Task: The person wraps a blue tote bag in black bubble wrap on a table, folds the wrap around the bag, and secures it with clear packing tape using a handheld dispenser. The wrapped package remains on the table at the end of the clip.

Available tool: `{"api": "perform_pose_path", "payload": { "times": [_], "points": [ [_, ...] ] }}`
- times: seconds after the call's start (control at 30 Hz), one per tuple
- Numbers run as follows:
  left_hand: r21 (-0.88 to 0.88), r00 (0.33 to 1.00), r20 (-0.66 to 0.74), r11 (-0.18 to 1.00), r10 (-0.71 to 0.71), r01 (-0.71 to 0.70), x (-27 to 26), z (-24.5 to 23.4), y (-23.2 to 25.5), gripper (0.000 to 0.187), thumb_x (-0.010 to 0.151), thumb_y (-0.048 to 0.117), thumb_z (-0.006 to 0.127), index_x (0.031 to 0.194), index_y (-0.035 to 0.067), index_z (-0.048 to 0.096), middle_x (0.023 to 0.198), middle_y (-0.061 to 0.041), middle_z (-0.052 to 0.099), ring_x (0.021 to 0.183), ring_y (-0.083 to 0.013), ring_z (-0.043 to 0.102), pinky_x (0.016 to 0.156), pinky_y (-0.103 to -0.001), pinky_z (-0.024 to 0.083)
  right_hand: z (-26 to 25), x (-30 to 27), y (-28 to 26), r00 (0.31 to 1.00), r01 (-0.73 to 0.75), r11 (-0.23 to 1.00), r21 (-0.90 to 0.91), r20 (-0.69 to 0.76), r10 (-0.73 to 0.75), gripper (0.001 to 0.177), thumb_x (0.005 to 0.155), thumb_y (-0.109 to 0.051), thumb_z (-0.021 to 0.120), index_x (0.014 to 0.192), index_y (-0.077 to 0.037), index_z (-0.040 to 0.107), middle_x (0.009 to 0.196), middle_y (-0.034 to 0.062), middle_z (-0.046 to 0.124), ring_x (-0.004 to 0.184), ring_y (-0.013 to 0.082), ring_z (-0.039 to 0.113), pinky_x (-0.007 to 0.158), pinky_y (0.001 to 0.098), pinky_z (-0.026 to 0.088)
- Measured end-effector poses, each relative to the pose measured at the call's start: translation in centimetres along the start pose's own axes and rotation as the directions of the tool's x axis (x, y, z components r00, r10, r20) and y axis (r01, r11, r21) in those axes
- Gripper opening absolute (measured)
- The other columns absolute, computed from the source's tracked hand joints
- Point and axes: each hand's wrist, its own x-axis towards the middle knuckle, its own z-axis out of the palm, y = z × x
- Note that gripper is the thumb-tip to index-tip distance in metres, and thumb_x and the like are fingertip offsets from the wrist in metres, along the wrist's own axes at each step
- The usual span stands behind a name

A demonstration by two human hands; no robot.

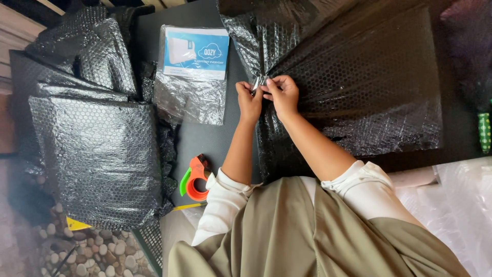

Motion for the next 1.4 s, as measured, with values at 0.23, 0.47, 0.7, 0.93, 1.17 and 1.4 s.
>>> {"api": "perform_pose_path", "payload": {
  "times": [0.23, 0.47, 0.7, 0.93, 1.17, 1.4],
  "points": [
    [0.014, 1.0, -0.006, 1.0, -0.01, 0.01, 0.1, 0.2, 0.6, 0.034, 0.088, 0.016, 0.073, 0.102, 0.011, 0.042, 0.078, -0.016, 0.063, 0.068, -0.0307, 0.063, 0.06, -0.039, 0.051, -0.7, 0.8, 0.8, 0.913, 0.341, 0.748, -0.57, 0.012, -0.407, 0.016, 0.083, -0.009, 0.086, 0.089, -0.008, 0.072, 0.081, 0.0076, 0.075, 0.074, 0.0259, 0.078, 0.059, 0.0332, 0.064],
    [-0.013, 0.998, 0.06, 1.0, 0.004, -0.004, -0.2, -0.8, 1.0, 0.031, 0.09, 0.016, 0.072, 0.1, 0.013, 0.043, 0.084, -0.013, 0.072, 0.074, -0.0288, 0.068, 0.065, -0.041, 0.052, -1.4, 1.8, 0.2, 0.953, 0.231, 0.607, -0.76, 0.051, -0.299, 0.016, 0.078, -0.031, 0.086, 0.086, -0.023, 0.075, 0.076, -0.0062, 0.077, 0.067, 0.0107, 0.074, 0.06, 0.0244, 0.059],
    [-0.037, 0.993, 0.118, 0.999, 0.02, -0.016, 0.5, -0.7, 0.4, 0.032, 0.092, 0.012, 0.072, 0.102, 0.012, 0.042, 0.086, -0.012, 0.076, 0.078, -0.0282, 0.07, 0.07, -0.042, 0.053, -1.9, 2.9, -1.1, 0.988, 0.151, 0.72, -0.677, 0.071, -0.141, 0.014, 0.078, -0.018, 0.083, 0.087, -0.012, 0.074, 0.075, 0.0034, 0.076, 0.05, 0.0109, 0.069, 0.045, 0.0221, 0.055],
    [-0.006, 0.995, 0.1, 1.0, 0.017, -0.017, 0.4, -0.5, -0.5, 0.031, 0.091, 0.012, 0.072, 0.103, 0.013, 0.043, 0.084, -0.013, 0.073, 0.08, -0.0319, 0.071, 0.071, -0.044, 0.054, -0.6, 1.0, -3.1, 0.909, 0.265, 0.484, -0.834, 0.049, -0.414, 0.06, 0.063, -0.017, 0.096, 0.1, -0.012, 0.049, 0.078, 0.0067, 0.061, 0.074, 0.0323, 0.07, 0.07, 0.0434, 0.059],
    [-0.016, 0.99, 0.14, 1.0, -0.009, 0.011, 0.3, -1.0, 1.0, 0.03, 0.092, 0.012, 0.071, 0.104, 0.011, 0.043, 0.087, -0.012, 0.073, 0.084, -0.0307, 0.072, 0.075, -0.044, 0.055, -2.4, 0.5, -1.4, 0.487, 0.693, -0.239, -0.681, 0.686, -0.541, 0.002, 0.094, -0.022, 0.074, 0.096, -0.023, 0.075, 0.098, -0.007, 0.065, 0.104, 0.0205, 0.061, 0.077, 0.0353, 0.048],
    [0.008, 0.976, 0.152, 0.987, -0.159, 0.16, -0.1, -1.7, 2.8, 0.04, 0.096, 0.051, 0.065, 0.105, 0.016, 0.048, 0.087, -0.007, 0.074, 0.082, -0.0256, 0.068, 0.074, -0.04, 0.049, -2.6, -0.3, -1.1, 0.591, 0.701, -0.085, -0.708, 0.644, -0.486, 0.011, 0.093, -0.026, 0.073, 0.098, -0.028, 0.082, 0.128, -0.0018, 0.065, 0.129, 0.0275, 0.054, 0.092, 0.0431, 0.044]
  ]
}}
